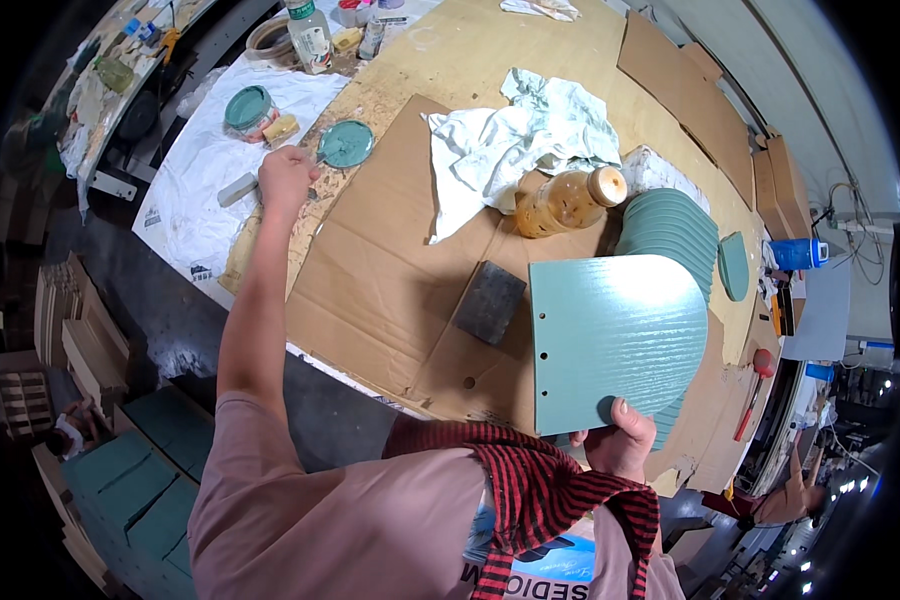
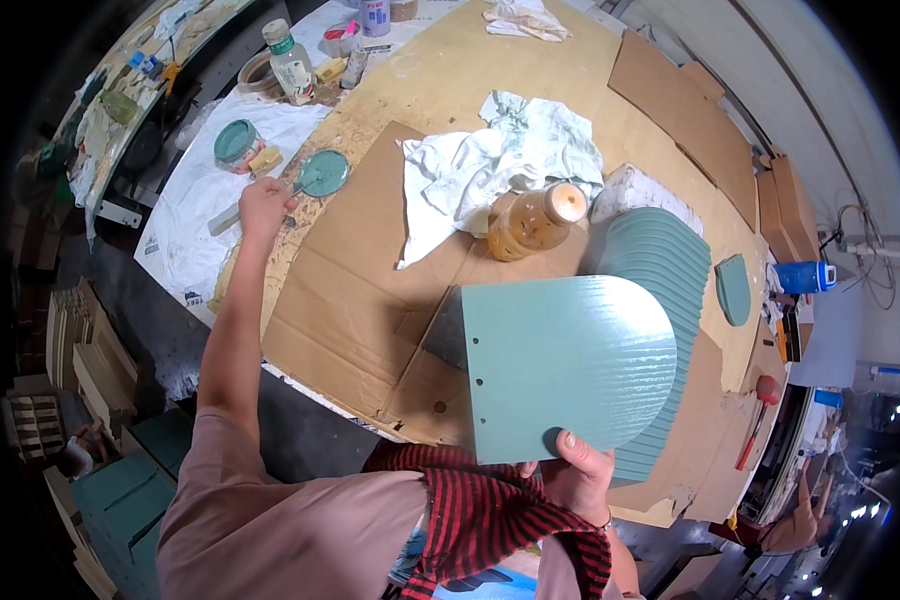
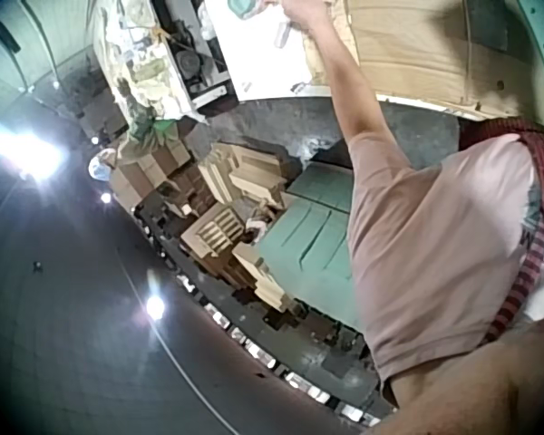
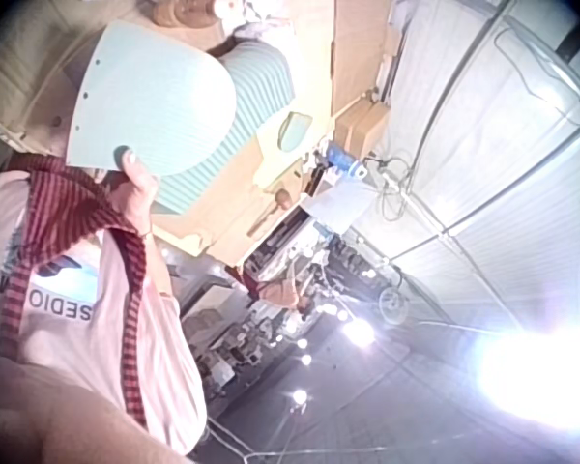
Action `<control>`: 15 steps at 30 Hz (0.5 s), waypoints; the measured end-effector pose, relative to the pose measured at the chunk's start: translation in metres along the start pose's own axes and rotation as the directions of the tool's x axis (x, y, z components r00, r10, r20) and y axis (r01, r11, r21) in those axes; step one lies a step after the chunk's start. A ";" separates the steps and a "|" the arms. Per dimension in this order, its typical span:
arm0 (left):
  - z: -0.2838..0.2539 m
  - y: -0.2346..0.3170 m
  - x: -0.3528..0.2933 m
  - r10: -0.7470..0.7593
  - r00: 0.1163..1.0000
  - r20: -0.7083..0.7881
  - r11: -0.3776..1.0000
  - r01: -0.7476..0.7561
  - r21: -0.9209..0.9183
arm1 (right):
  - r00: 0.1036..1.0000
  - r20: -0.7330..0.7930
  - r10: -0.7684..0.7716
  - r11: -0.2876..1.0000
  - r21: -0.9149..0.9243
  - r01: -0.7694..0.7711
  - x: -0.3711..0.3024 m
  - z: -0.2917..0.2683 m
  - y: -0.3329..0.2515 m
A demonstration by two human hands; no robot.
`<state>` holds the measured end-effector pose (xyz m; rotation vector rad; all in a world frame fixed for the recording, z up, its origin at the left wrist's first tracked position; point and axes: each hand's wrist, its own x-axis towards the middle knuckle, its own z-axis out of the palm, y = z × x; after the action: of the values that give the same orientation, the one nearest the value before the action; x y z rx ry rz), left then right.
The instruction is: The person aligns a stack of curved green pieces, takes an individual piece, and applies paste to its edge using a small spatula. Afterwards, the person places the piece back and realigns the stack.
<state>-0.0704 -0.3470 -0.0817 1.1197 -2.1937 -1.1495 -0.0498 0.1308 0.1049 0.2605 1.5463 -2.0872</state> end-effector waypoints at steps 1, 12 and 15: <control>0.001 0.001 -0.001 -0.049 0.999 0.005 0.995 0.050 -0.086 | 1.000 -0.010 -0.003 1.000 -0.003 0.003 0.000 0.000 0.000; 0.005 0.001 0.003 0.012 1.000 -0.006 0.998 -0.012 -0.064 | 1.000 -0.010 0.007 1.000 0.002 -0.007 0.000 -0.001 0.000; 0.007 0.004 0.003 -0.036 0.999 0.003 0.999 0.036 -0.041 | 1.000 0.011 0.014 1.000 -0.002 -0.014 0.000 -0.003 0.000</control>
<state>-0.0788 -0.3442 -0.0821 1.1457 -2.1500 -1.2057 -0.0503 0.1340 0.1039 0.2584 1.5361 -2.0723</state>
